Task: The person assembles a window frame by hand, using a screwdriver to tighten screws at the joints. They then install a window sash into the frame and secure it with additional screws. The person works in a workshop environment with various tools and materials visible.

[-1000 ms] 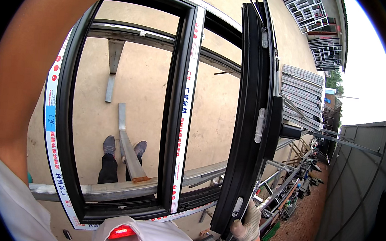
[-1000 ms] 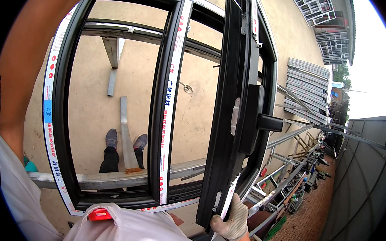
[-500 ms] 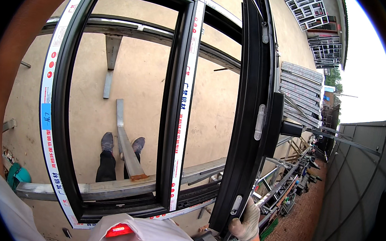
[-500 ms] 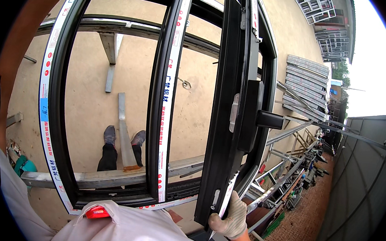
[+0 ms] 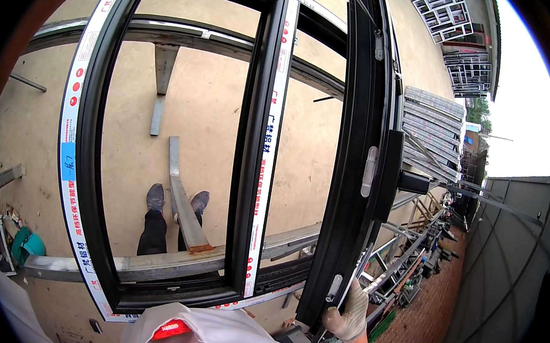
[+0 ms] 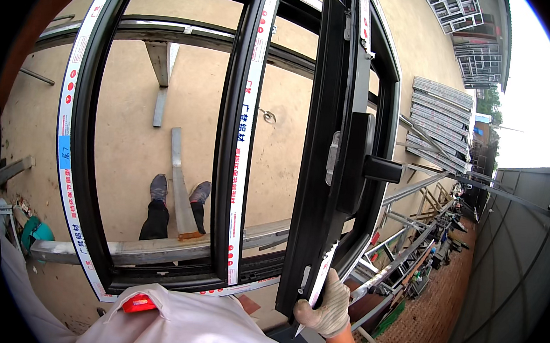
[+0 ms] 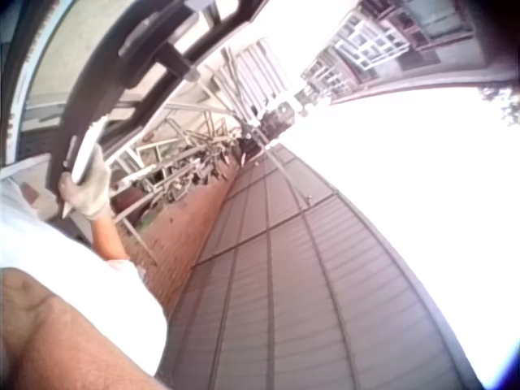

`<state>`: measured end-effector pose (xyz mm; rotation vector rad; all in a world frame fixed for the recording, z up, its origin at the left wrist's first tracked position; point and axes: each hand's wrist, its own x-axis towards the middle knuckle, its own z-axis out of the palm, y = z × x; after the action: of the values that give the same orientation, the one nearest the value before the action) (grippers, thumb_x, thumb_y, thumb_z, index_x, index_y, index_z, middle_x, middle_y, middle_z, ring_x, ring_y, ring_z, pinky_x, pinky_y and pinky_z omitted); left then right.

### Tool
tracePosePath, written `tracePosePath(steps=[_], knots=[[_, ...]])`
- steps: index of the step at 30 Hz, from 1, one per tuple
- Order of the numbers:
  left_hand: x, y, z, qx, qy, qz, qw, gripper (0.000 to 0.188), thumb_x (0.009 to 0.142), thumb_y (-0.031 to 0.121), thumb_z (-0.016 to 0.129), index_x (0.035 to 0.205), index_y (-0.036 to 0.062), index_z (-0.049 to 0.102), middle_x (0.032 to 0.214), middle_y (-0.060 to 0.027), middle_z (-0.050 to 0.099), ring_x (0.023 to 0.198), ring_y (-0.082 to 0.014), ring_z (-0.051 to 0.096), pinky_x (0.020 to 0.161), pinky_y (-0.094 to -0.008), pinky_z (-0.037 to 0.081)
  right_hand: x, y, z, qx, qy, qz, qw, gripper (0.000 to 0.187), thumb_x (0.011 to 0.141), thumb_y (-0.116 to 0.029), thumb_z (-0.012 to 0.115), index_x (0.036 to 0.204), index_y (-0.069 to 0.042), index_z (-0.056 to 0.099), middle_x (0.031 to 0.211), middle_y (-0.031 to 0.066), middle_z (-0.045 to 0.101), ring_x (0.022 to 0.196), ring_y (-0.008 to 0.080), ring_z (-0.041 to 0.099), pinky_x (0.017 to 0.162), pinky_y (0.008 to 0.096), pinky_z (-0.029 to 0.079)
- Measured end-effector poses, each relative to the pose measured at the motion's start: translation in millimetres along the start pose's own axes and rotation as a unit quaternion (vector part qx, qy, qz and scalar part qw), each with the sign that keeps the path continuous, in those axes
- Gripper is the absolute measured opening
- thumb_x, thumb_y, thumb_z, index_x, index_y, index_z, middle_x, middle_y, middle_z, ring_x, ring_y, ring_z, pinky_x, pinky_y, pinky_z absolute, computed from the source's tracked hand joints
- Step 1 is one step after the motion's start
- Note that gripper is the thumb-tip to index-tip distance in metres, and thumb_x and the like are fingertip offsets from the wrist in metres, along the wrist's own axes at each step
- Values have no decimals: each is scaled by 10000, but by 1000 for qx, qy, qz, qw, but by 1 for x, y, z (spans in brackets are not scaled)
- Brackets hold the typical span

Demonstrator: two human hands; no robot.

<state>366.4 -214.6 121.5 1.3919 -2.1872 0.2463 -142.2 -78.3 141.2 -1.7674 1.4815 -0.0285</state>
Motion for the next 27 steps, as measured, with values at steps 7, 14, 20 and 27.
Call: tracePosePath(steps=[7, 14, 20, 27], knots=[[-4, -4, 3, -3, 19, 25, 1000, 300, 991, 226, 679, 746, 56, 650, 651, -103, 594, 613, -244, 598, 590, -352, 499, 0, -8, 3, -2, 18, 4, 1000, 624, 662, -302, 710, 1138, 87, 600, 866, 121, 733, 752, 158, 677, 714, 325, 579], [-10, -9, 8, -2, 36, 48, 998, 276, 983, 187, 691, 744, 61, 636, 661, -118, 582, 617, -266, 591, 589, -366, 492, 3, -7, 10, -32, 16, 5, 999, 543, 659, -251, 684, 1094, 65, 603, 831, 129, 724, 737, 169, 686, 719, 329, 577], [-15, -17, 12, -1, 47, 77, 996, 261, 976, 155, 701, 742, 66, 625, 669, -130, 571, 621, -286, 585, 588, -379, 486, 4, -12, 12, -47, -1, 23, 999, 571, 669, -269, 721, 1114, 66, 595, 834, 115, 721, 748, 167, 678, 737, 325, 571], [-18, -22, 24, -34, 82, 128, 988, 261, 969, 131, 713, 739, 65, 609, 678, -147, 558, 623, -318, 572, 590, -395, 480, 6, -20, 19, -62, -8, 53, 997, 629, 695, -329, 778, 1136, 78, 591, 875, 148, 730, 783, 189, 703, 771, 338, 580]])
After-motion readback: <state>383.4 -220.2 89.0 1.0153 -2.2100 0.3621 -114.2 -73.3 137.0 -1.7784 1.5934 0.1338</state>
